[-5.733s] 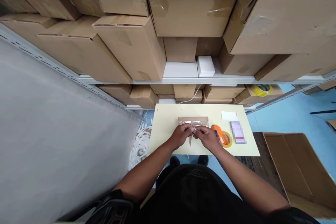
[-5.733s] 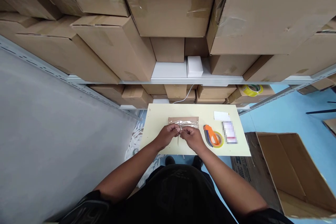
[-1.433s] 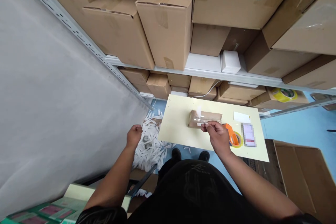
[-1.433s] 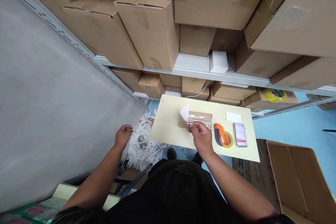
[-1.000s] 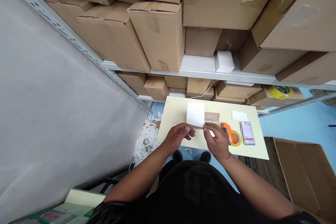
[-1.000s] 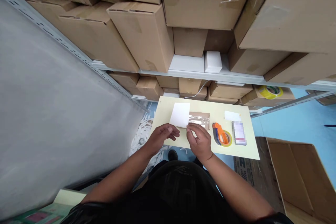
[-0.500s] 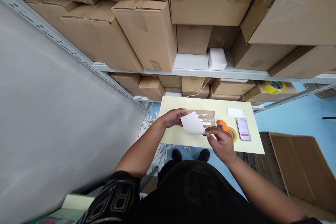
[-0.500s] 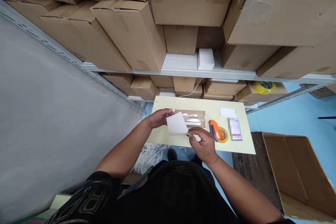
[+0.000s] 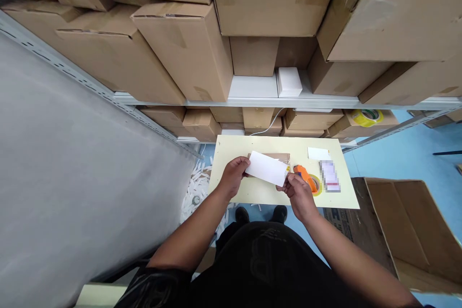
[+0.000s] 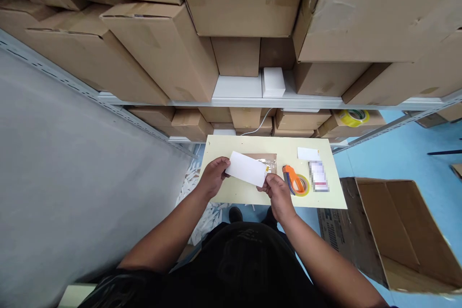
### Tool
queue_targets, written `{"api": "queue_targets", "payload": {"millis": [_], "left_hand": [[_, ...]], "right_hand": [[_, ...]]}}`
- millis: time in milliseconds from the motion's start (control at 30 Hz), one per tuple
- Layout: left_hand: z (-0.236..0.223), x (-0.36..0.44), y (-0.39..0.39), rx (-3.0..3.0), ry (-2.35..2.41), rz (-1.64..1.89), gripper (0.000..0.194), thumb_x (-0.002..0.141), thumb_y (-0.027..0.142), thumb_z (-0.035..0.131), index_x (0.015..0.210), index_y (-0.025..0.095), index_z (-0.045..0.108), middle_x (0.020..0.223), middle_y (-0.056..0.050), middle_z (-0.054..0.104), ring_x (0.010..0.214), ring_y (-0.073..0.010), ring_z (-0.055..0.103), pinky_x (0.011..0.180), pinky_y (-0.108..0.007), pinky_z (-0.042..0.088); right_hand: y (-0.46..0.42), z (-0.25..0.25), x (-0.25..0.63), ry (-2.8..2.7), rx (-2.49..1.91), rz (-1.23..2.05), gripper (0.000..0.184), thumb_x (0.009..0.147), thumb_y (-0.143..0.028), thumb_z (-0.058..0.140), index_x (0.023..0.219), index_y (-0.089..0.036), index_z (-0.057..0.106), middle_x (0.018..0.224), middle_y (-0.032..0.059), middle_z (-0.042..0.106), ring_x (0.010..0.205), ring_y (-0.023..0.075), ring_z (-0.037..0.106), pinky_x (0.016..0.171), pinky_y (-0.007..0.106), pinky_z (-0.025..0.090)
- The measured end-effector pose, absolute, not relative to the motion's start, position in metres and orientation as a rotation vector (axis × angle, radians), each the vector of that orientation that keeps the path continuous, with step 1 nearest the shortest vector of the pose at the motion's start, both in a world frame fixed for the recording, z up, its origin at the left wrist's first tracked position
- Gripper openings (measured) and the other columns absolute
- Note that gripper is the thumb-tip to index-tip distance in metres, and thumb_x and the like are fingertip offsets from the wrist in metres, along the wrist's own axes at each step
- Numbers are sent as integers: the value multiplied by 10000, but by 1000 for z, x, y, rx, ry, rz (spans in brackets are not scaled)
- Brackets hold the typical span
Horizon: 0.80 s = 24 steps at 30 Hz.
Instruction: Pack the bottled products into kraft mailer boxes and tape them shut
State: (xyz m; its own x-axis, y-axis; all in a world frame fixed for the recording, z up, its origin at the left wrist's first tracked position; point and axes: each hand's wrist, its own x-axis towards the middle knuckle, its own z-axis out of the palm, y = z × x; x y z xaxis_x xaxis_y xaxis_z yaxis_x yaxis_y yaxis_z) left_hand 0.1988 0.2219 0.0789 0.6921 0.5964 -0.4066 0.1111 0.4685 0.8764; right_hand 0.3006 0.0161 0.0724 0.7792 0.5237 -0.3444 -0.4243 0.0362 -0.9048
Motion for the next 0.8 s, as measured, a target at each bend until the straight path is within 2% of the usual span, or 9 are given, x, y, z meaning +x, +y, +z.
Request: {"api": "queue_targets", "payload": {"millis": [167,300,467,600,700,800], "left_hand": [[64,196,197,1079,869,417,279,748,463,754,773,197,672,749,0,614,671,-133,521,609,-256,441],[54,200,194,1205,919,399,241,778,443,725,765,204,690,720,8,623,643,-137,522,624,-272,440],[39,213,206,1559,972,343,254,837,441,681,724,214,689,668,20,617,658,-160,556,642,-282,399],[20,227,211,1783,996,392,205,840,367,667,708,215,704,745,-19,661,770,-204,605,731,-314,430],[5,235,210,1930,998,426,191,844,318,649,705,205,714,806,-70,678,875,-244,604,824,-355,445],[-7,239,208,1999,997,397,208,871,310,624,728,193,719,835,-94,686,900,-257,590,859,-375,447]], "right_hand": [[18,64,306,-38,-1487,637,367,730,-535,827,770,-209,662,666,-23,619,589,160,594,621,345,560],[22,56,322,-123,-1678,548,360,773,-551,765,756,-205,668,651,-24,596,606,157,568,597,300,506],[27,38,346,-324,-1999,466,390,872,-569,628,697,-221,609,607,-47,532,583,148,458,560,268,364],[31,14,359,-526,-2176,312,371,914,-504,553,662,-234,588,693,-3,583,687,191,495,667,305,380],[33,-6,365,-655,-2271,173,320,921,-430,529,704,-222,637,781,42,615,799,224,506,767,344,382],[33,-22,368,-697,-2368,72,291,923,-385,527,764,-205,691,816,61,624,840,233,485,796,353,360]]}}
